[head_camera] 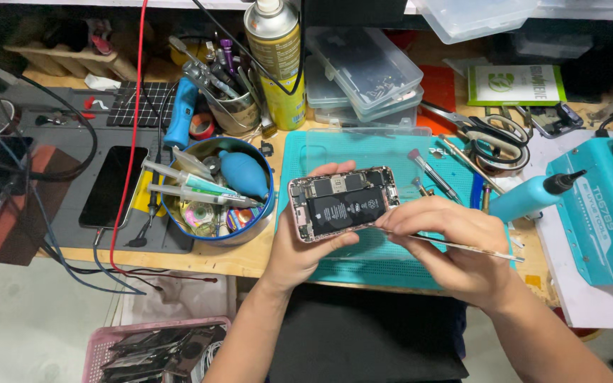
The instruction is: The person repairs a disassembled smartphone at a workbench. They hold the phone body and use a brush to clean the interior, apply liquid from a blue bottle onto the components, use a cordless electric screwdriver on the frame, and pry and scrape inside the chassis with a metal tool while rotating the phone.
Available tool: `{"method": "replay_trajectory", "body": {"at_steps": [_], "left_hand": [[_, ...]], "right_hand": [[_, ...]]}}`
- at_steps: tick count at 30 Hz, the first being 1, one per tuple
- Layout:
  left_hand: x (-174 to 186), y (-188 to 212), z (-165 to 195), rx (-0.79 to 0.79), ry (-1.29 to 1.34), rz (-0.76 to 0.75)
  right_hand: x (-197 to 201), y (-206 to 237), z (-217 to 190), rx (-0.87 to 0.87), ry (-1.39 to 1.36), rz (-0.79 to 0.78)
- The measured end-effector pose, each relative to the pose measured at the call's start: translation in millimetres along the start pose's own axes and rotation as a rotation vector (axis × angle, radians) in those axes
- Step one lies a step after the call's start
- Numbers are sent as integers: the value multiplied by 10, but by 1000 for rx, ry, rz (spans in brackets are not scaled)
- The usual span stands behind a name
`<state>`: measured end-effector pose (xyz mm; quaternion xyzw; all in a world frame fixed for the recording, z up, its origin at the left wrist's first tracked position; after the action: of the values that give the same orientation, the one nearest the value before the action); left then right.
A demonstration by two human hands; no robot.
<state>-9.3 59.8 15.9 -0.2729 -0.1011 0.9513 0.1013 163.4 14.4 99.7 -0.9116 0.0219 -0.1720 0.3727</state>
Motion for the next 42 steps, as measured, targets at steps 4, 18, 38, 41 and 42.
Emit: {"method": "replay_trajectory", "body": {"at_steps": [4,18,38,41,42], "left_hand": [[-60,-7,25,-38,-63,-35],[-154,0,111,10,-127,-90],[44,-37,-6,-73,-161,126],[55,-25,6,-75,-203,74],[48,-21,11,-76,-211,43]], "right_hand": [[-101,-48,-91,46,-30,-80],[-133,-64,-130,54,-59,-98],[-343,-22,-375,531,155,-86],[-306,-97,-282,315,64,-100],[-286,-123,-232,213,15,-107]]}}
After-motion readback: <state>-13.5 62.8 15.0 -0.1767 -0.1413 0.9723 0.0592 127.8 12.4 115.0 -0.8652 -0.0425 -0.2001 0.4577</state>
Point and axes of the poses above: each hand's wrist, its own y-axis away from the middle knuckle, its own x-axis out of the back of the hand, z = x × y, the point moved 7 cm from there along -y, towards the middle knuckle, and after that the axes turned 15 degrees about z, right-handed, at the moved point
